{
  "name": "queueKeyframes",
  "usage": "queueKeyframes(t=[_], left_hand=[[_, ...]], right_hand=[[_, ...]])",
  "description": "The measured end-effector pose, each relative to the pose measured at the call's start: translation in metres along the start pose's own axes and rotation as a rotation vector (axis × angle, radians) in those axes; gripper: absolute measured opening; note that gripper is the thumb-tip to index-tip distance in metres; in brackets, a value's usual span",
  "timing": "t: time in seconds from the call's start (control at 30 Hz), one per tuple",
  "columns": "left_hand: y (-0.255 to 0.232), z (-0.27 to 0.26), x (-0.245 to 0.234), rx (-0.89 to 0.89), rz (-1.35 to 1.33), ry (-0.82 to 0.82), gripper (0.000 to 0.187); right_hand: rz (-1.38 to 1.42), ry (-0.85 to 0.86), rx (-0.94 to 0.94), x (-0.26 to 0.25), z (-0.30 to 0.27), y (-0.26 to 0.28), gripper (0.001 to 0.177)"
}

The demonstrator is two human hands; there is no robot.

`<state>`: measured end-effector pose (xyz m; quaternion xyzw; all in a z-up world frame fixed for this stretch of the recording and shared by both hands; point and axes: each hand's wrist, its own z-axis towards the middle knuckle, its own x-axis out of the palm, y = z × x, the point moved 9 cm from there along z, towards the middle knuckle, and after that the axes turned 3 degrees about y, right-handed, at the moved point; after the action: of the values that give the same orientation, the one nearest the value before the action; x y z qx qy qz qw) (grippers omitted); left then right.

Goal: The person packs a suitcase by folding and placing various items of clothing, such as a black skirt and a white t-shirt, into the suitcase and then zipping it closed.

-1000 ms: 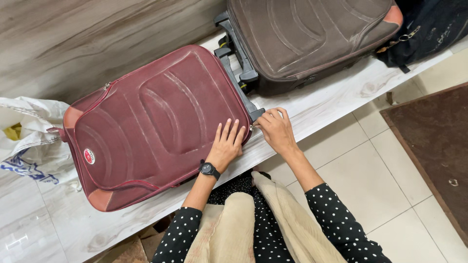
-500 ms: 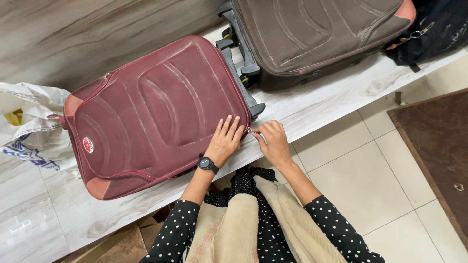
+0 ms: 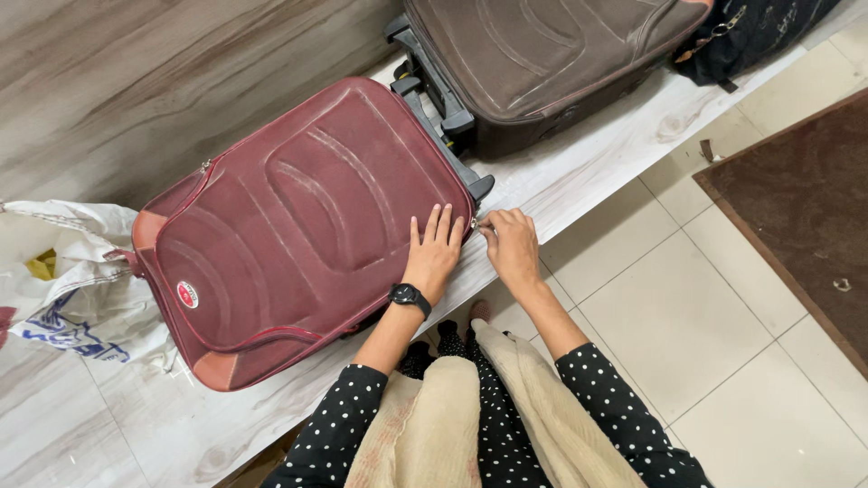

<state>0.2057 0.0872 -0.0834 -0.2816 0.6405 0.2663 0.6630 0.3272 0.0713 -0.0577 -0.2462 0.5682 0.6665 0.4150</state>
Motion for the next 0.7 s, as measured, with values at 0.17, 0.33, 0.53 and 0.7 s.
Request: queueKeyframes(t=[0.17,0.33,0.53,0.7], left_hand=[[0.017,-0.027,0.006,0.039,0.007,0.079,0.074],[0.016,-0.028,0.030,0.071,0.097,-0.022,0.060],[0.016,-0.029,0.041,0.068,0.142,-0.106,0.056],[0.014,-0.027,0.047,0.061,0.225,-0.062,0.060]], right_hand=[[-0.019,-0.028,0.043,0.001,-0.004,0.002,0.008],[-0.066,-0.034,0.070,0.004,-0.016,0.008,0.009],[-0.057,-0.035,0.113,0.008,-0.030,0.013,0.009],[0.011,-0.040,0.150,0.013,-0.046,0.019,0.009]])
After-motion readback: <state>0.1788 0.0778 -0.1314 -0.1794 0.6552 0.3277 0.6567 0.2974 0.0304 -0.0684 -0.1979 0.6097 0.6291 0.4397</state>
